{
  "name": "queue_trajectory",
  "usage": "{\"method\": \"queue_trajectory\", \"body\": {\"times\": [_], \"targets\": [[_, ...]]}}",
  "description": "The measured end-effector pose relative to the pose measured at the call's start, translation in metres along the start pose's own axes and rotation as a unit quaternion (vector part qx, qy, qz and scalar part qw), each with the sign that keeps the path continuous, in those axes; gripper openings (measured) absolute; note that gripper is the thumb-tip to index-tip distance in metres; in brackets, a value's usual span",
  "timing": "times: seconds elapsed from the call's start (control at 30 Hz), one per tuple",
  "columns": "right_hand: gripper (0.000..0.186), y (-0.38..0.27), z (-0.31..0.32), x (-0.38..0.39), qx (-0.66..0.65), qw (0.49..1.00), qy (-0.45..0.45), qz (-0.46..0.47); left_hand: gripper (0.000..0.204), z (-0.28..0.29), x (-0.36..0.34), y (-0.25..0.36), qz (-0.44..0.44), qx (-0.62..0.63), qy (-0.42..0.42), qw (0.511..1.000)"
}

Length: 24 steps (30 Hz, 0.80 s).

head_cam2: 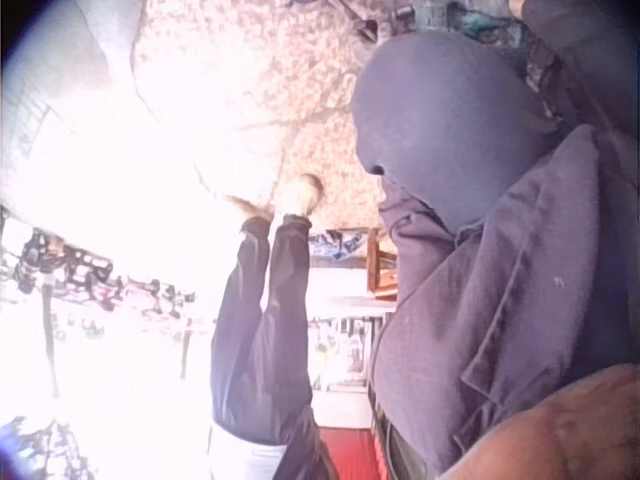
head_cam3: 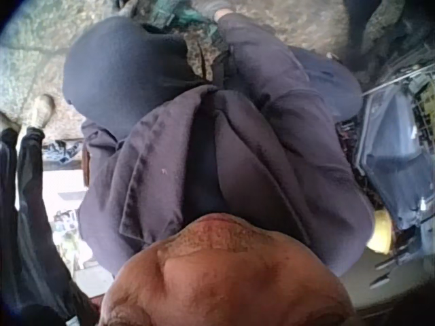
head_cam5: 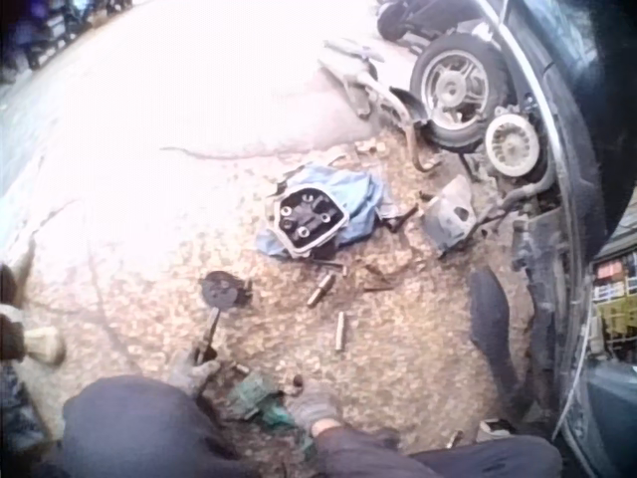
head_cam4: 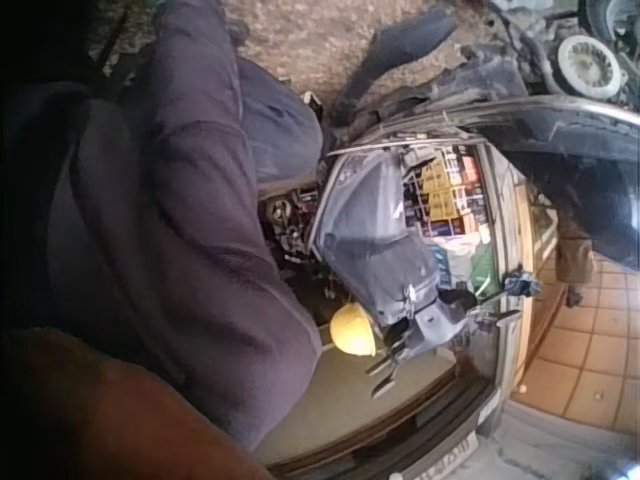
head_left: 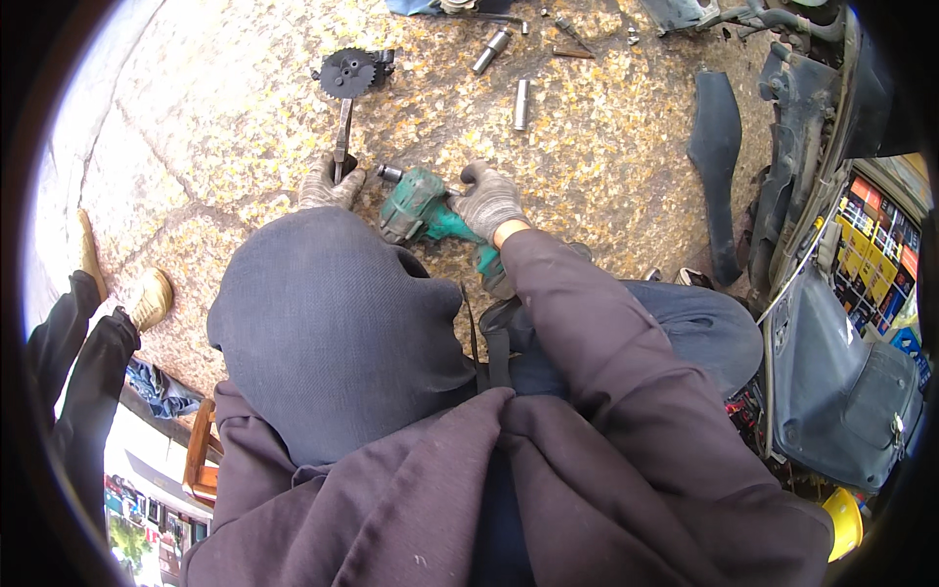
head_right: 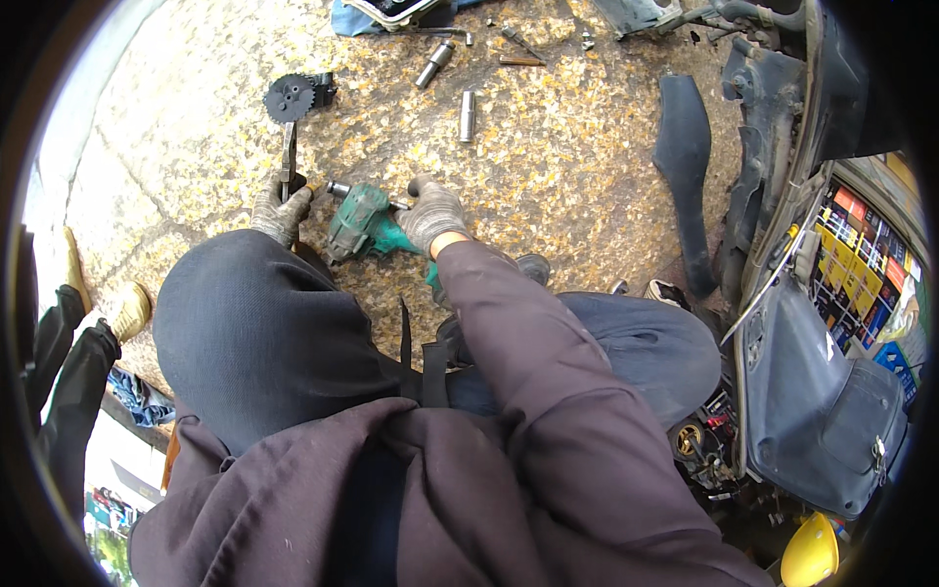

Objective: The person removes a motorcycle engine cover, places it on the floor, and uses a cordless impact wrench to disassemble the cover into smaller components. They handle the parts with gloved hands and set them aside on a cloth.

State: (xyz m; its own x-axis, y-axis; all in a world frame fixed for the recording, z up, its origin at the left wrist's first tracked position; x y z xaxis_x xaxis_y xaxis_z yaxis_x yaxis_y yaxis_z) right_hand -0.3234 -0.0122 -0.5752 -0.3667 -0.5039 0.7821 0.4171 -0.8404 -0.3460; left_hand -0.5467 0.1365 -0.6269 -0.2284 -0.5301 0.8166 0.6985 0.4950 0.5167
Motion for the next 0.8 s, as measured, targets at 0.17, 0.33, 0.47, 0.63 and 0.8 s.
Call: {"method": "queue_trajectory", "body": {"times": [0.17, 0.33, 0.47, 0.63, 0.8], "targets": [[0.032, -0.021, -0.010, -0.007, 0.148, 0.985, -0.042, 0.081, 0.044, 0.009, 0.010, -0.011, 0.013, 0.091, 0.044, 0.995], [0.028, -0.039, 0.018, -0.005, 0.208, 0.968, -0.080, 0.114, 0.033, 0.020, 0.018, 0.007, -0.079, -0.072, 0.021, 0.994], [0.028, -0.035, 0.026, -0.008, 0.238, 0.960, -0.084, 0.122, 0.026, 0.008, 0.028, 0.023, -0.085, 0.051, -0.039, 0.994], [0.030, -0.040, 0.007, -0.006, 0.288, 0.938, -0.032, 0.190, 0.030, -0.011, 0.033, 0.051, -0.089, -0.168, -0.045, 0.981], [0.027, -0.037, 0.010, -0.010, 0.304, 0.938, -0.049, 0.162, 0.036, -0.019, 0.031, 0.070, -0.134, -0.234, -0.028, 0.963]]}}
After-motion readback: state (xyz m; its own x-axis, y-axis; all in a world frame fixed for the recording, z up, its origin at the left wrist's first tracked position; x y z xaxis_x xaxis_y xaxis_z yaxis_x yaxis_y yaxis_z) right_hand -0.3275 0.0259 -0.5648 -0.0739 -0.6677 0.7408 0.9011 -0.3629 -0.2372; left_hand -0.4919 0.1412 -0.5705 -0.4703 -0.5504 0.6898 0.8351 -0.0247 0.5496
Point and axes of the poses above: each hand's wrist, its own x-axis away from the middle knuckle, its own z-axis out of the back of the hand, y = z × x, the point moved 6 cm from there along -x, towards the middle knuckle, and after that the axes turned 4 degrees about z, right-handed, at the moved point
